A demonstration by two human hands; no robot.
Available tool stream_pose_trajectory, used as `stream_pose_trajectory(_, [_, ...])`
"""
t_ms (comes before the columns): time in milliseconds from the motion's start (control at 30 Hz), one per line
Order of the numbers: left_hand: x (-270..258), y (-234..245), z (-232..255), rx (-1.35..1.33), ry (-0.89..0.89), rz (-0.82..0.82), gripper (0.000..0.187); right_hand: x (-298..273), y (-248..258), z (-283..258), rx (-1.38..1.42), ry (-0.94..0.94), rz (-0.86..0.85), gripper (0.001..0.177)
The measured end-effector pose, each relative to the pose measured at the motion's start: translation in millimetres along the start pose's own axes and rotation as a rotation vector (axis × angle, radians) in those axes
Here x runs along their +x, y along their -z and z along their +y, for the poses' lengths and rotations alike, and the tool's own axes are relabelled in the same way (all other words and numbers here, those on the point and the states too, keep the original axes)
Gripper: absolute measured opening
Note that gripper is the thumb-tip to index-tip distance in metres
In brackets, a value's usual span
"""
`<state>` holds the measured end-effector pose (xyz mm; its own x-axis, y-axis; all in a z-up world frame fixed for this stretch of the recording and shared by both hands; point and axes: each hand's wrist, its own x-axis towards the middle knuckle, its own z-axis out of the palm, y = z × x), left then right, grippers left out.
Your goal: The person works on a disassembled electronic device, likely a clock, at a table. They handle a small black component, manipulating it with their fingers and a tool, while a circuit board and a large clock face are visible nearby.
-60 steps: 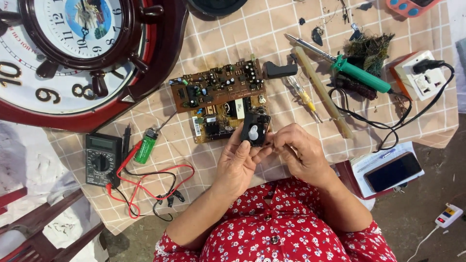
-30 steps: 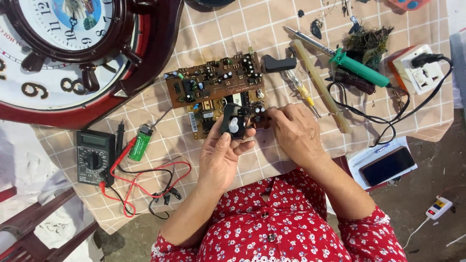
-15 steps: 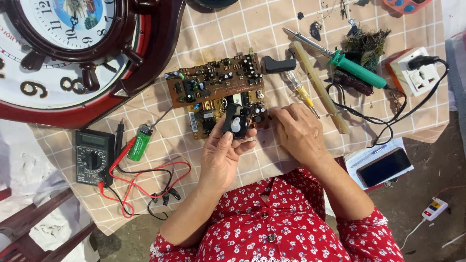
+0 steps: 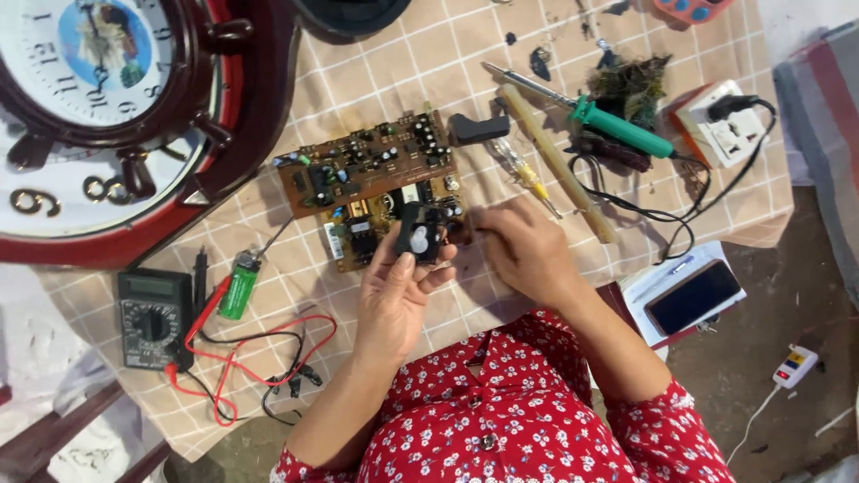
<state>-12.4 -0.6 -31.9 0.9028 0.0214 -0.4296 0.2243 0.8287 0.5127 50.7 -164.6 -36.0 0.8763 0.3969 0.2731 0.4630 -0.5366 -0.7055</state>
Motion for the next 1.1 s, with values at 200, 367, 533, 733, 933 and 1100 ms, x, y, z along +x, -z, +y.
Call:
stream_pose_trajectory(200, [2.1,9.3,-18.6,0.011,0.013,-0.012,0.039,-10.5,9.0,-14.8,0.287,-0.072,-0.007,0.003])
stream_pose_trajectory(367, [-0.9,0.9,-19.7,0.048,-0.009,0.033,0.041,-0.9,7.4,-28.9,0.421,-0.043,0.013,0.006])
stream_pose_trajectory(533, [0.5,19.7,-32.4,0.06,-0.013,0.06,0.04,-2.6,4.5,-30.0,0.392,-0.024,-0.02,0.004])
stream_pose_trajectory(733, [-1.8,0.6,-25.2,0.159,-0.048,0.073,0.042,-9.3,-6.4,-28.4,0.108,0.13,0.008,0.007])
stream_pose_trajectory(933, [-2.4,-3.4,-22.6,0.147,-0.03,0.084,0.043,-11.0,-10.2,-29.7,0.034,0.171,0.086,0.012])
stream_pose_trajectory(1100, [-1.5,-3.1,-23.5,0.158,-0.038,0.09,0.043,-15.5,-13.5,-27.3,0.022,0.166,0.126,0.008])
